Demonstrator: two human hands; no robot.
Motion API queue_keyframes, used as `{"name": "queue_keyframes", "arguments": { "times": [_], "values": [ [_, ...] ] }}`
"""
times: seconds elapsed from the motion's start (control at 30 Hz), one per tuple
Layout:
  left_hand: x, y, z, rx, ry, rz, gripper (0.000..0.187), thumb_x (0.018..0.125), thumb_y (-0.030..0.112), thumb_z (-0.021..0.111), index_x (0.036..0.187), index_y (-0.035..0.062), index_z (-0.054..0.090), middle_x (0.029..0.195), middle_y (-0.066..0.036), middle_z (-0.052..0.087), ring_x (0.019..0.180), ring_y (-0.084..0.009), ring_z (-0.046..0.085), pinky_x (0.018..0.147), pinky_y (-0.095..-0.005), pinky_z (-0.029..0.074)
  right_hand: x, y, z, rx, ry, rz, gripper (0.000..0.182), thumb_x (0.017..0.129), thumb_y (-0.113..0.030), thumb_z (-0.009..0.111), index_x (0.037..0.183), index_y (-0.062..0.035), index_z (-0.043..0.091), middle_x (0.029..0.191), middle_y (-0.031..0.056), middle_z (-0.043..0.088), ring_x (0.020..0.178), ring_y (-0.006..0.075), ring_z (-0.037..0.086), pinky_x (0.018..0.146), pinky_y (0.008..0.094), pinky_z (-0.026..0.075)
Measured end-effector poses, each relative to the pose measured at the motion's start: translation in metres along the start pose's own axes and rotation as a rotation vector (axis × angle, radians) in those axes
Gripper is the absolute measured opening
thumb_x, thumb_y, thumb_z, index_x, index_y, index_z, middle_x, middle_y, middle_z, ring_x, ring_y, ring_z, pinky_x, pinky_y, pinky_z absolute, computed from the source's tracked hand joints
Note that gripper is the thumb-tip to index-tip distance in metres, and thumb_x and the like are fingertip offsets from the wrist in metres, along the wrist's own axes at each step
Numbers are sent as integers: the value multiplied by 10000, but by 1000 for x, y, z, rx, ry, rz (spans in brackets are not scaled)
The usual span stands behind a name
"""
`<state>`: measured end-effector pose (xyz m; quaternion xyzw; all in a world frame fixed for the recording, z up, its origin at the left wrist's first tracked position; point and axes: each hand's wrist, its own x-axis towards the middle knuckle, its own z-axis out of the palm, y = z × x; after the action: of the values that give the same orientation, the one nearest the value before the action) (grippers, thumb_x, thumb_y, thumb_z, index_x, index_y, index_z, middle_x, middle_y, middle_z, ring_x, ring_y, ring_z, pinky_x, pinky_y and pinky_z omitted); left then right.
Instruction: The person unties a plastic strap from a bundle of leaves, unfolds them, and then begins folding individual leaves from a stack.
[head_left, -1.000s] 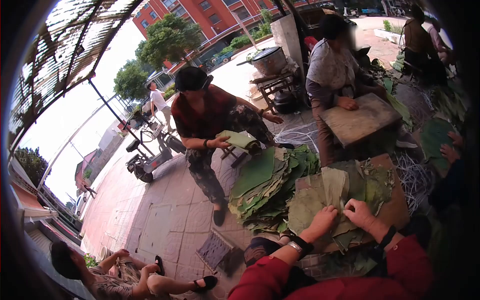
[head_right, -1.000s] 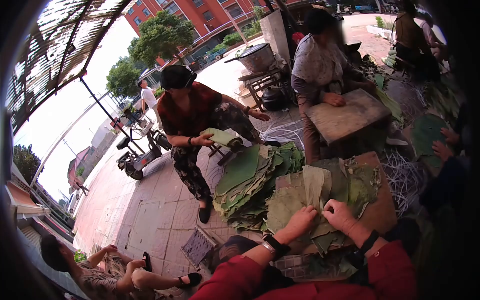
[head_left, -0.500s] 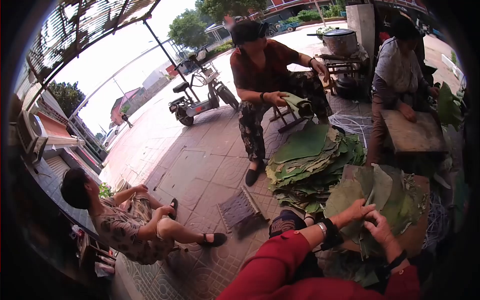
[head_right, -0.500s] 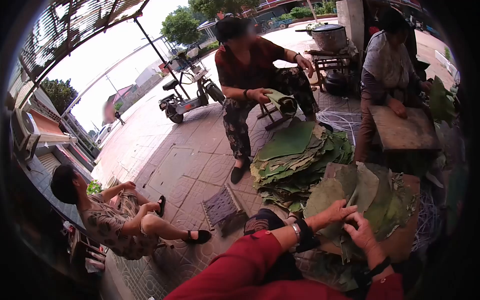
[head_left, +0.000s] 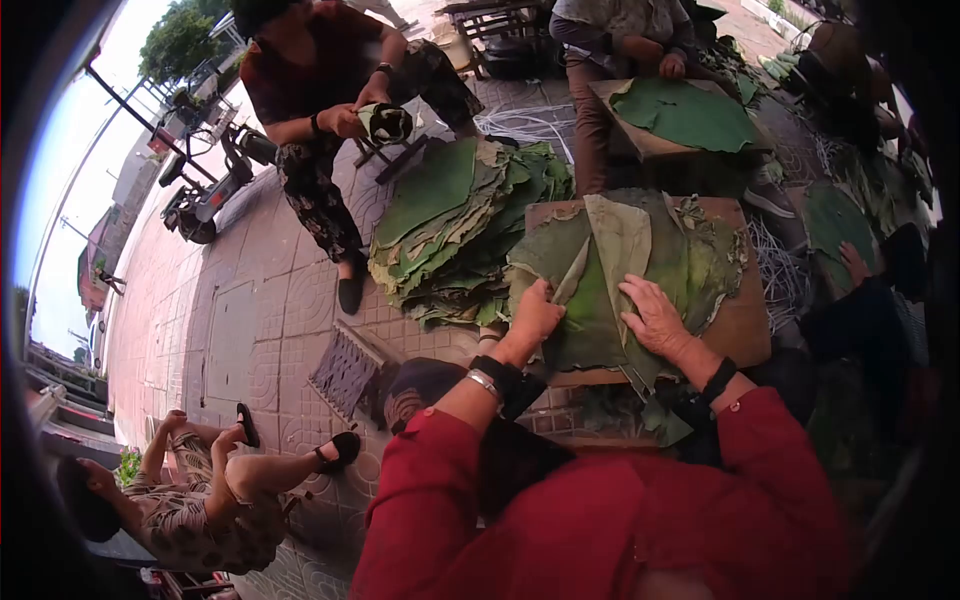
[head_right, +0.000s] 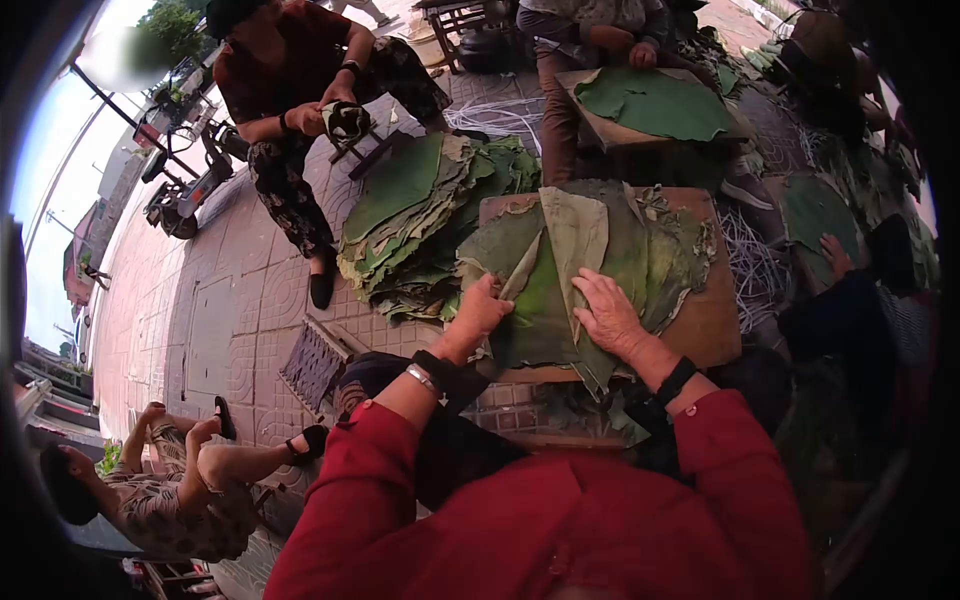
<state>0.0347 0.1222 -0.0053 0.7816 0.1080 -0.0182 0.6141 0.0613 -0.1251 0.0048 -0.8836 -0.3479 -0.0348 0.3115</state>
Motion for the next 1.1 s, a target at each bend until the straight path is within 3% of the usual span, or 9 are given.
{"name": "queue_keyframes", "arguments": {
  "times": [0.03,0.1,0.47,0.5,0.63,0.73,0.87,0.97,1.1],
  "values": [
    [0,-1,-6,166,-8,-54,389,666,-19,647,1040,-55,542,804,-136,636,716,-212,617,617,-320,479,-1,0,-2,-5,-11,-8,505,778,-124,616,1242,-42,436,1299,156,423,1190,347,405,985,416,356],
    [-13,12,-10,-10,-9,-110,450,682,-61,662,1110,-41,521,728,-51,568,660,-131,532,589,-265,435,-4,0,1,-21,-25,16,504,795,-141,607,1255,-42,425,1302,155,419,1188,343,406,988,416,352],
    [-20,13,-31,72,37,-189,286,761,-38,548,1044,0,563,734,-58,585,631,-131,529,564,-281,433,-4,5,6,-11,9,35,482,826,-169,582,1264,-43,425,1314,154,412,1197,338,398,996,425,343],
    [-14,19,-32,316,86,-34,284,766,0,578,1049,3,553,803,-63,598,640,-156,555,550,-282,452,-3,5,6,-4,12,25,480,827,-171,582,1264,-46,427,1315,154,411,1199,337,397,998,425,342],
    [-18,49,-21,836,293,345,299,755,35,609,1047,49,543,1071,-133,558,1017,-328,520,833,-411,438,0,8,3,156,12,87,428,818,-185,594,1205,-49,472,1295,147,437,1194,336,404,1012,417,329],
    [-16,70,2,672,143,607,281,756,-17,574,1030,39,553,1025,-136,570,977,-325,534,843,-397,441,3,4,-2,333,86,191,363,817,-121,586,1158,-31,502,1196,149,508,1093,289,504,945,369,401],
    [-12,71,37,695,-189,485,262,783,30,569,1045,40,554,993,-160,571,944,-357,546,803,-420,456,12,6,-6,656,335,466,337,845,-92,574,1172,-31,514,1018,114,599,973,180,596,833,305,486],
    [-4,58,47,713,-286,376,339,750,113,648,1064,30,549,999,-175,553,953,-364,543,814,-431,455,15,35,6,603,347,614,421,846,-163,585,1209,26,487,1099,165,607,997,188,588,842,309,487],
    [-2,63,52,715,-286,361,320,750,93,643,1037,0,535,1010,-189,545,946,-355,544,835,-398,439,18,28,-9,984,244,767,472,883,-185,539,1282,31,412,1192,156,555,855,158,616,649,273,516]
  ]
}}
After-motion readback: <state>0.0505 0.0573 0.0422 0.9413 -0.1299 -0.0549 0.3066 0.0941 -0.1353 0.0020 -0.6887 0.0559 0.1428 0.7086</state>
